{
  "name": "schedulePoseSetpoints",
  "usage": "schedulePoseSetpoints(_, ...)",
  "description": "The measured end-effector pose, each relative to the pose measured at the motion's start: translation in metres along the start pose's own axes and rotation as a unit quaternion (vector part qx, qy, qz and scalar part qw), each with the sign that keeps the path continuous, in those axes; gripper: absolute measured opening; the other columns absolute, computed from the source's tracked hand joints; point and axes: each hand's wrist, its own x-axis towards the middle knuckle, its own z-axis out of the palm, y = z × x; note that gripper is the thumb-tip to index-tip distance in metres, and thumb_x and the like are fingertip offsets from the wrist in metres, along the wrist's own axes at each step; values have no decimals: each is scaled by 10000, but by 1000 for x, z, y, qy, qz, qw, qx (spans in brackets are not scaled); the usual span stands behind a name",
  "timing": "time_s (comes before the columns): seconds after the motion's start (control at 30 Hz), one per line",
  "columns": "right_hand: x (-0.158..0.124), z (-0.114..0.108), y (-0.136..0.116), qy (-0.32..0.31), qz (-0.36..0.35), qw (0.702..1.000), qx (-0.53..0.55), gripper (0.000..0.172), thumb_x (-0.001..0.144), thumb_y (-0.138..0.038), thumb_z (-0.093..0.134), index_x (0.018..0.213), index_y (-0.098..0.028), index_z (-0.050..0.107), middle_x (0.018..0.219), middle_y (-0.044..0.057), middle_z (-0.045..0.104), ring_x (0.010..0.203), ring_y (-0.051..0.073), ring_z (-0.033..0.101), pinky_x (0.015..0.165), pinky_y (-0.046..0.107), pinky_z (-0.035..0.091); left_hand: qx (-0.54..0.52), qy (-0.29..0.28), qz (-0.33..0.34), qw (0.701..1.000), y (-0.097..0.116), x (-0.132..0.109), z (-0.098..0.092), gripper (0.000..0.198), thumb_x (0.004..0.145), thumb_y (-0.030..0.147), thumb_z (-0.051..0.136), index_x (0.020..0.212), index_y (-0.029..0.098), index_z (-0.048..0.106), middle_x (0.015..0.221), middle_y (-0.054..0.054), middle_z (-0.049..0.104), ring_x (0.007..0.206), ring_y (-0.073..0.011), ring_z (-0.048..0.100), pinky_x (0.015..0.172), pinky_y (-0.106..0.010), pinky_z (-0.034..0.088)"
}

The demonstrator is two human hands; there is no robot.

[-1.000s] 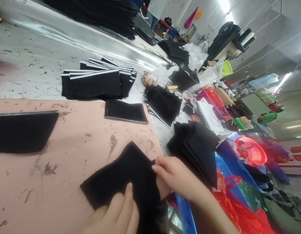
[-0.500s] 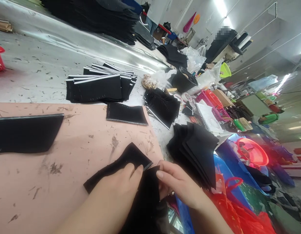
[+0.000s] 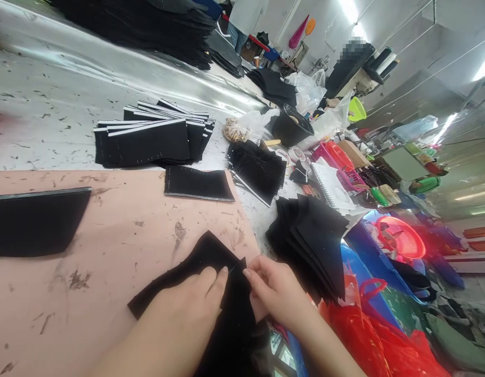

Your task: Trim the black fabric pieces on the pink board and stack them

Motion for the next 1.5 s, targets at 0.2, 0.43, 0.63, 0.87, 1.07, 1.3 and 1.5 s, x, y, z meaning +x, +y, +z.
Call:
schedulePoseSetpoints(0.2,3,-2,-6,1,-10,999,-45,224,827,-242,477,607,-204,492,516,-36,503,486,117,468,460,213,346,19,36,6,999,3,0,3,498,748,47,477,1243,80,519,963,-111,653,750,-198,652,504,-240,515)
schedulePoseSetpoints(0.43,1,3,-7,106,-114,976,-153,50,770,-140,569,757,-187,576,713,16,627,661,166,578,594,267,451,38,82,17,996,4,-5,-2,453,739,61,494,1183,91,574,912,-96,670,720,-182,634,502,-224,474)
schedulePoseSetpoints(0.63,-10,22,9,195,-340,899,-196,356,842,4,361,1027,-141,628,981,96,679,893,193,582,787,340,459,13,132,75,988,18,-31,0,340,850,353,473,1117,198,616,1166,-53,630,1053,-220,553,878,-349,424)
schedulePoseSetpoints(0.87,-21,15,10,136,-321,903,-249,443,797,-1,390,1156,-159,598,1128,101,652,1040,230,556,849,386,416,87,208,114,967,35,-37,18,336,860,191,391,1078,134,639,1134,-77,657,1067,-227,572,934,-370,358)
schedulePoseSetpoints(1.07,-27,11,4,80,-320,899,-288,489,800,-58,466,1237,-260,558,1207,166,584,1129,284,522,898,441,401,68,205,133,967,32,-41,8,327,836,131,390,1053,103,632,1087,-88,677,1021,-215,610,883,-334,427)
schedulePoseSetpoints(1.3,-29,13,-1,88,-307,907,-275,469,789,-39,457,1194,-231,597,1192,157,603,1094,276,560,904,431,418,73,166,132,974,38,-54,2,307,827,157,465,1093,87,601,1125,-104,659,1044,-204,600,872,-301,485)
schedulePoseSetpoints(1.5,-40,21,27,208,-220,925,-230,291,856,-249,458,1063,-142,632,1080,141,647,938,268,616,780,409,497,1,165,21,986,-12,-88,-25,247,895,233,418,1024,199,624,976,-21,704,833,-118,660,743,-195,522)
